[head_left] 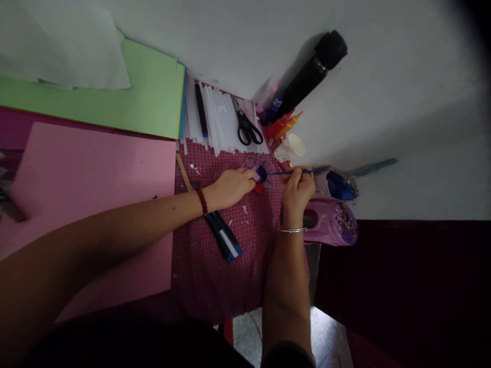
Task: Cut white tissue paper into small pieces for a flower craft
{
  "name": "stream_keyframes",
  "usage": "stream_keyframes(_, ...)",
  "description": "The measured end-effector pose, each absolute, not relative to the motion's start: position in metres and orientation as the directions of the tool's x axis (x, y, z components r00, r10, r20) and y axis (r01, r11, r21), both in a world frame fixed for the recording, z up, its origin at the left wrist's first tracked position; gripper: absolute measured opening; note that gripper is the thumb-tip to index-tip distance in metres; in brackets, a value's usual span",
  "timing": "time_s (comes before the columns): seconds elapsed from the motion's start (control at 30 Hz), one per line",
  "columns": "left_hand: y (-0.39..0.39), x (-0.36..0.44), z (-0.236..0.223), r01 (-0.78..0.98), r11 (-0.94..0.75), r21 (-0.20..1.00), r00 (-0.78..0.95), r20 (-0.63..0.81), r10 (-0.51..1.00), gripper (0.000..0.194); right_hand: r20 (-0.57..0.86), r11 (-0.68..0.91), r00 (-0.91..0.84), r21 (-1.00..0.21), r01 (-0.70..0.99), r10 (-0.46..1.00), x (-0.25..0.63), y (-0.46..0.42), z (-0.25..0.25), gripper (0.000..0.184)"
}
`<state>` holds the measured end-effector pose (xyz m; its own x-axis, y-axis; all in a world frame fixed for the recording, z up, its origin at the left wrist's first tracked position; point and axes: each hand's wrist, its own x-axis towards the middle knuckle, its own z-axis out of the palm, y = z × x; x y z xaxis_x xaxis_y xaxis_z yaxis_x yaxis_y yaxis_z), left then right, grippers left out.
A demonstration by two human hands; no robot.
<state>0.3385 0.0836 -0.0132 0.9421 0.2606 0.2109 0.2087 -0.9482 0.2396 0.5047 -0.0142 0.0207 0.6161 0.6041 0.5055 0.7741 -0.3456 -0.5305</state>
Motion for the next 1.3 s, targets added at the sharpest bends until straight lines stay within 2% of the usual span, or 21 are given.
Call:
stream_keyframes(0.7, 0.086, 0.339, -0.016, 0.199, -0.95, 0.241, 0.94, 0.227, 0.255, 0.024, 0.504, -0.357, 0.608, -0.51, 0.783, 0.613, 0.507, -0.015, 0.023, 0.033)
stream_keyframes(1.3, 0.086, 0.339, -0.012, 0.19, -0.945, 0.268, 0.946, 0.206, 0.248, 0.026, 0.488, -0.268, 0.608, -0.597, 0.756, 0.626, 0.504, -0.009, 0.009, 0.034)
